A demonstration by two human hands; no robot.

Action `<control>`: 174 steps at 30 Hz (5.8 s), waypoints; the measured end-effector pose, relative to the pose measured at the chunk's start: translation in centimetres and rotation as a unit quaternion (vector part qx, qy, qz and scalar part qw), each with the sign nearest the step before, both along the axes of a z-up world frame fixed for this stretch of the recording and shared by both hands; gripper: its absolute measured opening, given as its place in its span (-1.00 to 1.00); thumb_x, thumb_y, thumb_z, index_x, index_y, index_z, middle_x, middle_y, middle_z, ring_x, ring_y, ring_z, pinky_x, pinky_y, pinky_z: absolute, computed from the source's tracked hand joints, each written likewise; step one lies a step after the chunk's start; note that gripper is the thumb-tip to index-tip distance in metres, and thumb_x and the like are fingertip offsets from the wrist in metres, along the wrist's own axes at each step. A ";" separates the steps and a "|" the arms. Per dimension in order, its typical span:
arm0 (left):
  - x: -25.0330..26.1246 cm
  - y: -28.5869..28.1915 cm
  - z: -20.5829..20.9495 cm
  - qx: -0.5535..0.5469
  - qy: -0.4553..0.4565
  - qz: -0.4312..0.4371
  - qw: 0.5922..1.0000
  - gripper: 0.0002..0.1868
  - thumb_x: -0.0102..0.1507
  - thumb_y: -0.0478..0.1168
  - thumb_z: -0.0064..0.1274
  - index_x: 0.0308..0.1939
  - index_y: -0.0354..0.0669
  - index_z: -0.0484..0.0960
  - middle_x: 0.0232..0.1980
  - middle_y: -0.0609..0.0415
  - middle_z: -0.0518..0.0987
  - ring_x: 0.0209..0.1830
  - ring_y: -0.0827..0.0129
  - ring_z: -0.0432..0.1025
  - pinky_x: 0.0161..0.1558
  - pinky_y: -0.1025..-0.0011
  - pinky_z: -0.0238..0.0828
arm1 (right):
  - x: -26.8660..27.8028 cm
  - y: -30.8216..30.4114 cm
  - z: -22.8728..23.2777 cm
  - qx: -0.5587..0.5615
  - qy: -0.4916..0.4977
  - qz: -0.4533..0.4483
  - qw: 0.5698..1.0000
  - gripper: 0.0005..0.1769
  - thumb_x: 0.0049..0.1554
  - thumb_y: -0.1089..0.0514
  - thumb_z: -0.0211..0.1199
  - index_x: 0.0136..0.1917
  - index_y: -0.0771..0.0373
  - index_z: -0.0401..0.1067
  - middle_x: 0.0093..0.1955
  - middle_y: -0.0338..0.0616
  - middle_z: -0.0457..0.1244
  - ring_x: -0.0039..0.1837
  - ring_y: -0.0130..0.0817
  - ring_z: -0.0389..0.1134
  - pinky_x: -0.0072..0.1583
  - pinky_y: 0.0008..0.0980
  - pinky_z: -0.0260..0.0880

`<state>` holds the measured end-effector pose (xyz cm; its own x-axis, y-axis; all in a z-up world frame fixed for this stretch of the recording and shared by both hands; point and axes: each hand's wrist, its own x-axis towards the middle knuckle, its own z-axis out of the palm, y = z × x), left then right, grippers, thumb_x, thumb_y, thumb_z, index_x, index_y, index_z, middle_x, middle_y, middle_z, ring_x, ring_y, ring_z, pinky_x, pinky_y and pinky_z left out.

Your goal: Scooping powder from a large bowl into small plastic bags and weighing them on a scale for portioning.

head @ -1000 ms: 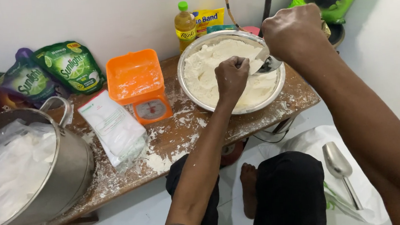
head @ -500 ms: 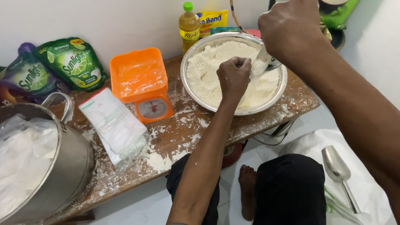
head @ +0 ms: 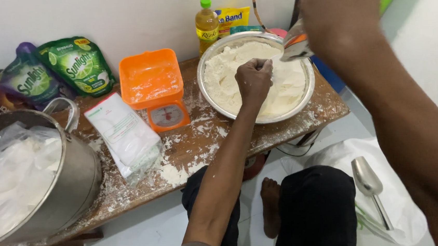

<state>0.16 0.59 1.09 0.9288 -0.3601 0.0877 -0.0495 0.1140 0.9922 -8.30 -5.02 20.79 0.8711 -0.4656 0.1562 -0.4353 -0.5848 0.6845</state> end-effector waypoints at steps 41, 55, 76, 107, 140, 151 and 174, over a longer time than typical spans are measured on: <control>1.4 -0.1 -1.3 -0.096 -0.065 0.028 0.993 -0.85 0.27 -0.30 0.19 -0.22 -0.40 0.72 -0.65 0.00 0.51 -0.71 0.44 0.44 -0.55 0.49 0.36 | 0.6 -5.9 -26.4 0.329 -0.109 0.019 0.938 -0.81 0.16 0.24 0.21 -0.10 0.23 0.65 -0.11 0.01 0.47 0.02 0.06 0.53 0.19 0.04 0.33; 1.1 0.5 -1.0 -0.110 -0.065 0.019 0.992 -0.84 0.27 -0.32 0.18 -0.23 -0.43 0.70 -0.64 -0.01 0.50 -0.71 0.45 0.43 -0.58 0.49 0.36 | -0.3 -4.7 -24.8 0.330 -0.110 0.025 0.937 -0.81 0.17 0.25 0.23 -0.21 0.17 0.64 -0.28 -0.07 0.44 -0.10 -0.02 0.51 0.20 0.04 0.20; 1.3 0.5 -1.2 -0.106 -0.060 -0.019 0.992 -0.84 0.26 -0.32 0.19 -0.22 -0.43 0.71 -0.65 -0.03 0.51 -0.74 0.43 0.43 -0.62 0.52 0.34 | 0.9 -7.0 -23.3 0.546 -0.502 0.051 0.669 -0.66 0.21 -0.33 0.35 -0.07 -0.09 0.61 -0.32 -0.25 0.35 -0.06 -0.17 0.45 -0.01 -0.20 0.42; 0.1 1.7 -0.1 -0.017 -0.045 0.004 0.999 -0.80 0.30 -0.27 0.06 -0.21 -0.39 0.69 -0.67 -0.08 0.54 -0.85 0.41 0.38 -0.74 0.50 0.30 | 2.0 -5.3 -23.4 0.620 -0.631 0.095 0.456 -0.81 0.23 0.26 0.21 -0.21 0.30 0.54 -0.56 -0.20 0.13 -0.51 -0.63 0.01 -0.45 -0.58 -0.01; 5.9 10.3 6.4 -0.078 -0.046 0.073 0.993 -0.82 0.29 -0.21 0.13 -0.26 -0.29 0.71 -0.72 -0.08 0.47 -0.86 0.43 0.31 -0.83 0.54 0.11 | 6.8 2.7 -14.7 0.592 -0.582 0.275 0.485 -0.73 0.19 0.35 0.24 -0.36 0.27 0.47 -0.56 -0.17 0.16 -0.46 -0.50 0.15 -0.30 -0.51 0.21; 8.0 15.4 9.0 -0.116 -0.077 0.102 0.985 -0.84 0.27 -0.30 0.12 -0.29 -0.39 0.69 -0.64 -0.15 0.53 -0.75 0.35 0.47 -0.77 0.55 0.26 | 9.1 7.5 -12.4 0.621 -0.555 0.293 0.470 -0.74 0.21 0.29 0.24 -0.34 0.28 0.45 -0.56 -0.17 0.13 -0.45 -0.50 0.12 -0.33 -0.47 0.16; 14.2 24.4 9.1 -0.037 -0.139 0.183 0.973 -0.78 0.32 -0.22 0.04 -0.18 -0.32 0.71 -0.66 0.01 0.55 -0.67 0.40 0.50 -0.53 0.48 0.39 | 18.6 13.2 -12.8 0.621 -0.498 0.361 0.486 -0.81 0.15 0.31 0.21 -0.28 0.27 0.57 -0.48 -0.11 0.20 -0.38 -0.46 0.20 -0.27 -0.41 0.20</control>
<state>14.36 25.04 10.18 0.9299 0.0063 0.3677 -0.3661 0.1097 0.9241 10.30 8.19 8.04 0.6582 -0.3685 0.6565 0.4361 -0.5242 -0.7315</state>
